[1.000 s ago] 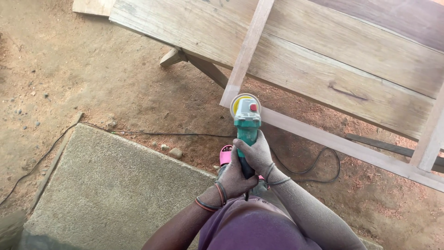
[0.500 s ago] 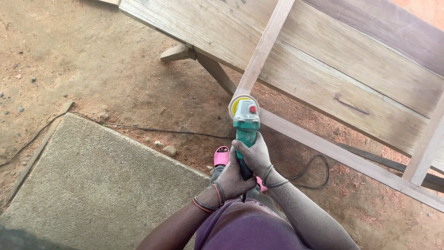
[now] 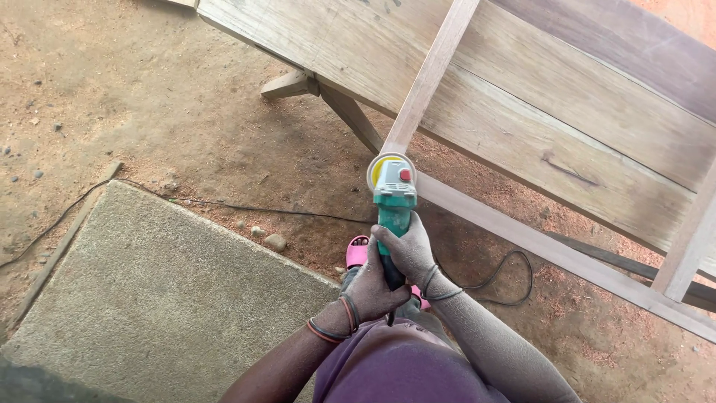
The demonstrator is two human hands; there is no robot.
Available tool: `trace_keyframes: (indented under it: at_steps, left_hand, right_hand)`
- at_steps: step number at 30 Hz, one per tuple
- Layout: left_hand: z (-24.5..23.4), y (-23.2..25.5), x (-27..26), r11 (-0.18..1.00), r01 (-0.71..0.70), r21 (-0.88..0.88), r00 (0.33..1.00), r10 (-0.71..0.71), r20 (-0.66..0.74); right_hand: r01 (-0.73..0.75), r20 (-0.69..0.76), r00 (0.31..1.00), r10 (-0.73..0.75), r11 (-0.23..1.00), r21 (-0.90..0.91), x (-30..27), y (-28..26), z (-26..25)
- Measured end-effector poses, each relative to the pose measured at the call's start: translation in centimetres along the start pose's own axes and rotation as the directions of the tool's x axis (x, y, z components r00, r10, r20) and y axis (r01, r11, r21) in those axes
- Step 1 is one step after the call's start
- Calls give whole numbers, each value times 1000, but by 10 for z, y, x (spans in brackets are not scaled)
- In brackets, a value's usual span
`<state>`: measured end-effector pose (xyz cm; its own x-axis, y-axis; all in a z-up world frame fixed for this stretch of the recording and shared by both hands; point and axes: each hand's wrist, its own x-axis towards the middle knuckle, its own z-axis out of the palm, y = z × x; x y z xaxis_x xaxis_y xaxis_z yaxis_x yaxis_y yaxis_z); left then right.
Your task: Sand the surface and edges of a wooden frame using a power grinder.
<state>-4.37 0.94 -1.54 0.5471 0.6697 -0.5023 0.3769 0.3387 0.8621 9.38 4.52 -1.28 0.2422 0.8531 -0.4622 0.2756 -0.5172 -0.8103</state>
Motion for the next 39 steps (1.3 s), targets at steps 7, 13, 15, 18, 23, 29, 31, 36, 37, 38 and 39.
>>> trace_keyframes:
  at_steps: [7, 13, 15, 18, 23, 29, 31, 36, 37, 38, 39]
  left_hand:
    - [7, -2, 0, 994, 65, 93, 998, -65, -4]
    - [18, -3, -1, 992, -124, -12, 992, 124, -2]
    - [23, -7, 0, 985, -171, -32, 985, 171, -5]
    - [18, -11, 2, 972, -224, -72, 974, 223, -33]
    - [-5, 12, -8, 999, -33, 4, 998, 33, -48]
    - [9, -4, 2, 998, -67, 22, 997, 67, -24]
    - [16, 3, 1, 999, -28, 41, 1000, 28, 4]
    - [43, 6, 7, 991, -5, 132, 999, 0, 37]
    - [51, 4, 10, 990, -8, 138, 999, 2, 45]
    - [58, 3, 12, 996, -51, 79, 997, 46, 63]
    - [66, 1, 14, 996, -91, 19, 993, 90, 79]
  right_hand:
    - [-6, -8, 1000, 6, 999, -54, -2, 4, -2]
    - [-13, -26, 1000, 13, 999, 31, -12, 11, -16]
    - [-20, -33, 999, 21, 1000, 24, -14, 10, -18]
    - [-8, -11, 1000, 8, 1000, 27, -9, 3, -13]
    - [64, -12, 998, -64, 996, 60, 0, 1, 5]
    - [-2, -41, 999, 0, 999, -47, 2, 14, -2]
    - [-14, -51, 999, 12, 999, -40, -2, 21, -9]
    - [-25, -94, 995, 25, 1000, 11, -11, 42, -34]
    - [-26, -102, 994, 28, 1000, 17, -14, 44, -40]
    - [-32, -111, 993, 34, 999, 28, -17, 47, -47]
    - [-37, -120, 992, 42, 999, 39, -20, 49, -54]
